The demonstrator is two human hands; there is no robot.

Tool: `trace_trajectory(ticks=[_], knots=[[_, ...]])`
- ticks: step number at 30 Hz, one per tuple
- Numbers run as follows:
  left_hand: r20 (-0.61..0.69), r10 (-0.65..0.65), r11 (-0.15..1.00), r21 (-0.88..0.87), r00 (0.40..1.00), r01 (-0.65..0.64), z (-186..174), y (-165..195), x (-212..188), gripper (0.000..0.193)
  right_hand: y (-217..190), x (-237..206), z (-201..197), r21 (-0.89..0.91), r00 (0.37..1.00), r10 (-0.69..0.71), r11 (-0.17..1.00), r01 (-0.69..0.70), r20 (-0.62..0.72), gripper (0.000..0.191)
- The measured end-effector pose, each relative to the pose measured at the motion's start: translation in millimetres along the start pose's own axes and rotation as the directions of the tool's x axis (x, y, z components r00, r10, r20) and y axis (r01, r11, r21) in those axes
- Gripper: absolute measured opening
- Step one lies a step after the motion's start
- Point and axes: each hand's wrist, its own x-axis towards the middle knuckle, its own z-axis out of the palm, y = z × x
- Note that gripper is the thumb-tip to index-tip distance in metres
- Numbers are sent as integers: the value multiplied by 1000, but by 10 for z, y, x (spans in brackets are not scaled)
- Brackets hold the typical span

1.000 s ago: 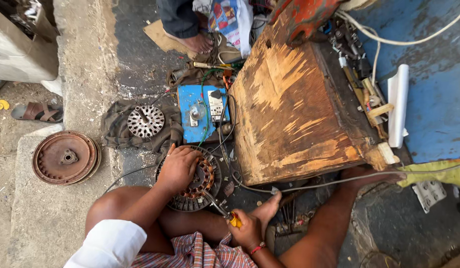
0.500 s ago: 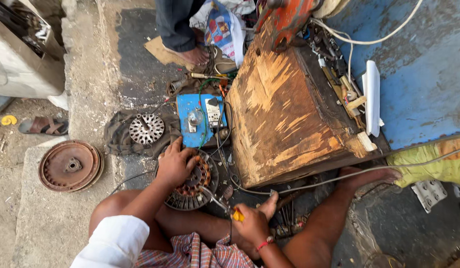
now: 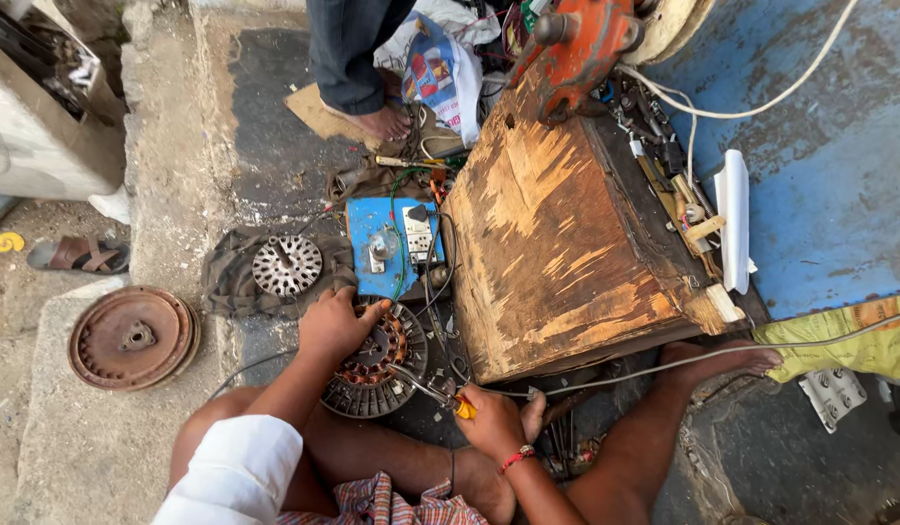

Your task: The person sits on the ground repairing an electric motor stator, holding the wound copper coil assembly steady with one hand while using a screwdriver to pry and work between the windings. They reposition the stator on their lap and continue working around it with the screwdriver.

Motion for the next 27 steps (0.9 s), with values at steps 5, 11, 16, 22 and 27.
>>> trace_trajectory(ticks=[5, 11, 16, 22, 27], knots=[[-15, 61, 998, 9, 998, -61, 25, -60, 50, 82, 98, -16, 148, 20, 997, 12, 1000, -11, -78, 24], [-31, 152, 988, -17, 988, -153, 96, -147, 133, 74, 59, -27, 200, 73, 984, -2, 997, 15, -178, 25], [-41, 182, 980, -71, 983, -184, 125, -214, 123, 66, 71, -19, 288, 144, 982, -23, 988, 51, -189, 24], [-14, 184, 982, -49, 983, -184, 119, -225, 133, 66, 176, 9, 486, 181, 988, -35, 981, 62, -149, 29], [-39, 206, 976, -60, 978, -208, 126, -239, 124, 67, 220, 51, 542, 198, 986, -98, 972, 123, -133, 38]])
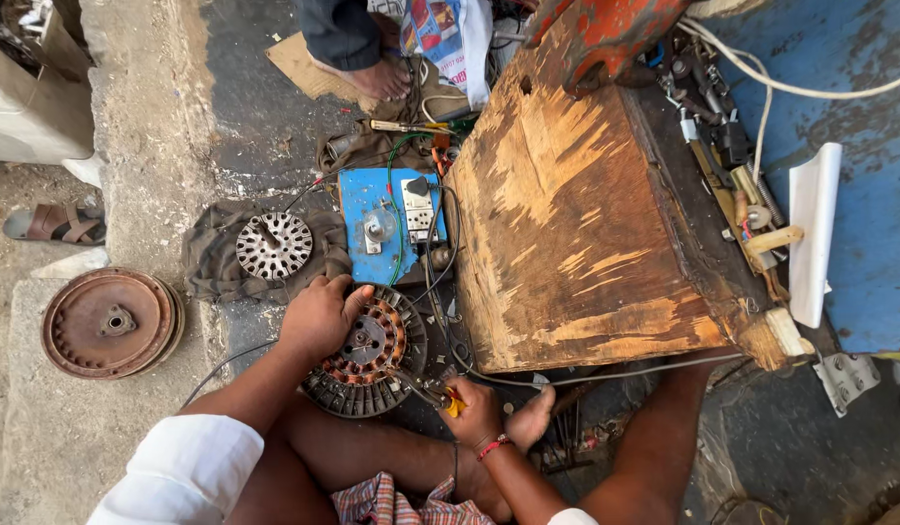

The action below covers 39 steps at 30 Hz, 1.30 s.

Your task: The person sits on the ground repairing an electric motor stator, holding the wound copper coil assembly steady with one hand while using a screwdriver to pry and work between the windings. They reposition the stator on their lap and continue working around it with the screwdriver.

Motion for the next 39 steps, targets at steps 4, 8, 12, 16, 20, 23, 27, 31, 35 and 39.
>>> trace_trajectory(ticks=[4, 8, 12, 16, 20, 23, 27, 31, 35, 39], knots=[[21, 2, 1000, 31, 1000, -3, -1, -6, -9, 66, -20, 34, 15, 31, 999, 11, 999, -12, 33, 34], [-18, 1, 1000, -9, 1000, -1, -13, 4, -22, 64, -103, 69, 9, -9, 997, 30, 1000, -30, 68, 33], [-40, 0, 999, -50, 999, -2, -40, 11, -29, 62, -242, 123, -31, 65, 996, 64, 996, -68, 60, 31], [-85, 28, 999, -44, 996, -31, -27, -1, -4, 60, -307, 165, -61, 51, 999, 12, 999, -14, 39, 31], [-74, 8, 999, -41, 997, -11, 44, -49, 18, 58, -260, 162, -44, 47, 998, 23, 999, -26, 61, 27], [-94, 32, 998, -51, 995, -37, 67, -72, 76, 57, -220, 158, -20, 87, 993, 68, 993, -77, 100, 27], [-98, 40, 996, -75, 994, -47, 67, -73, 41, 57, -249, 155, -18, 113, 988, 101, 987, -114, 118, 29], [-36, -18, 999, -31, 999, 17, 34, -52, 75, 57, -298, 178, -82, 110, 991, 68, 991, -81, 117, 27], [-49, -17, 1000, 6, 999, 18, 74, -36, 110, 58, -410, 120, -264, -100, 967, 208, 976, -195, 147, 29], [-69, -54, 993, 105, 996, 61, 139, -5, 91, 58, -590, 57, -507, -325, 906, 371, 899, -295, 204, 27]])
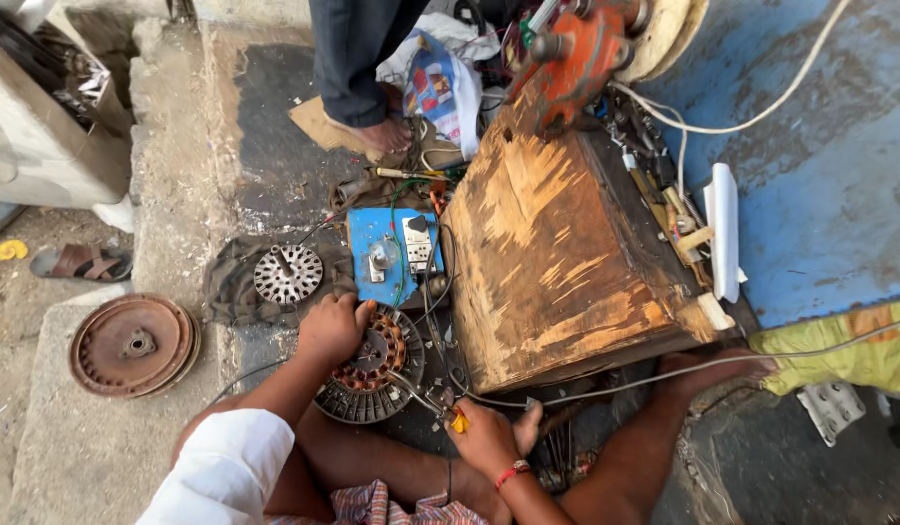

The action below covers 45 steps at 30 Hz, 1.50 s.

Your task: The person sits on the ground repairing an electric motor stator, holding the wound copper coil assembly steady with one hand while using a screwdriver to pry and work between the windings. They reposition the stator on their lap and continue working around it with the screwdriver.

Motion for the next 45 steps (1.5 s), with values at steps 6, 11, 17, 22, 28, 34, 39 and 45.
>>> trace_trajectory(ticks=[6, 11, 17, 22, 28, 34, 39, 45], knots=[[-49, -10, 1000, -11, 999, 9, -32, 58, -76, 54, -187, -124, -411, -53, 990, -139, 989, 139, 2, 29], [-55, -45, 999, 14, 997, 46, -70, 127, -142, 51, -464, -186, -609, -192, 996, -61, 979, 74, 71, 24], [-64, -88, 996, 7, 994, 89, -98, 110, -160, 54, -664, -202, -735, -330, 988, -79, 936, 120, 134, 22], [-5, -95, 995, 11, 995, 95, -101, 119, -171, 55, -562, -177, -719, -311, 978, -120, 935, 169, 172, 22], [-1, -28, 998, -53, 1000, 28, -74, 3, -100, 57, -341, -95, -209, -49, 987, -154, 987, 156, 39, 29], [42, 30, 995, -93, 999, -26, 38, -114, -32, 55, -120, -43, 346, 125, 989, -121, 983, 131, -91, 22], [100, 3, 986, -165, 995, 14, -55, -157, 14, 55, -290, 242, 577, 158, 862, -358, 887, 434, -358, 22], [94, 37, 989, -149, 995, -22, -70, -145, -65, 56, -195, 191, 562, 105, 905, -313, 929, 355, -289, 28]])
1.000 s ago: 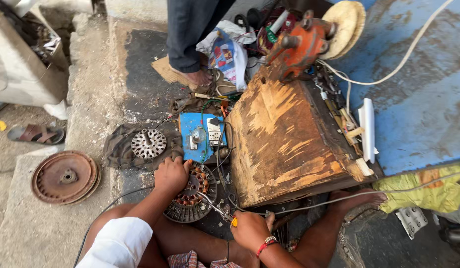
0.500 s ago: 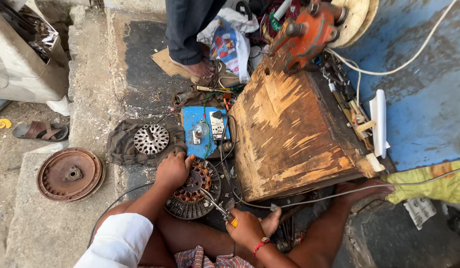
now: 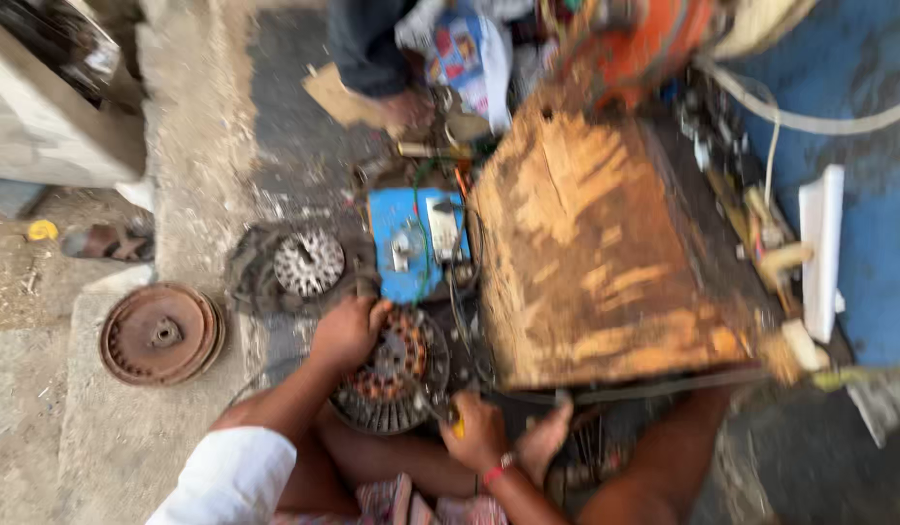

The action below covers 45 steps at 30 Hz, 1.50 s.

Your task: The person sits on the ground repairing an electric motor stator, holding the wound copper coil assembly steady with one hand while using a screwdriver to pry and work between the windings. They reposition the stator on their lap and continue working around it with the screwdriver.

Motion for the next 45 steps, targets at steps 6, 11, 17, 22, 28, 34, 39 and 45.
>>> trace_trajectory(ticks=[6, 11, 17, 22, 28, 34, 39, 45], knots=[[-61, 7, 1000, -7, 998, -7, -7, 40, -52, 50, 62, -74, -308, -7, 995, 56, 998, -55, 88, 31], [-142, 73, 996, 60, 987, -65, -21, 118, -61, 52, -56, -166, -656, -45, 979, 55, 998, -47, 194, 29], [-232, 78, 984, 172, 970, -38, 38, 163, -194, 46, -79, -321, -1013, -179, 969, 114, 981, -74, 221, 27], [-312, 123, 991, 95, 942, -98, 83, 156, -329, 33, -171, -398, -1122, -200, 950, 193, 969, -145, 247, 33], [-328, 172, 985, 81, 929, -154, 116, 132, -330, 32, -384, -298, -1222, -250, 908, 312, 937, -245, 279, 42], [-318, 111, 994, 39, 942, -104, 209, 138, -341, 33, -659, -4, -1440, -446, 857, 360, 877, -176, 370, 35], [-316, 87, 996, 30, 945, -82, 209, 145, -338, 34, -818, 223, -1495, -475, 837, 317, 876, -79, 446, 39], [-329, 77, 997, 10, 941, -78, 195, 169, -354, 33, -793, 267, -1541, -462, 873, 176, 885, 62, 455, 30]])
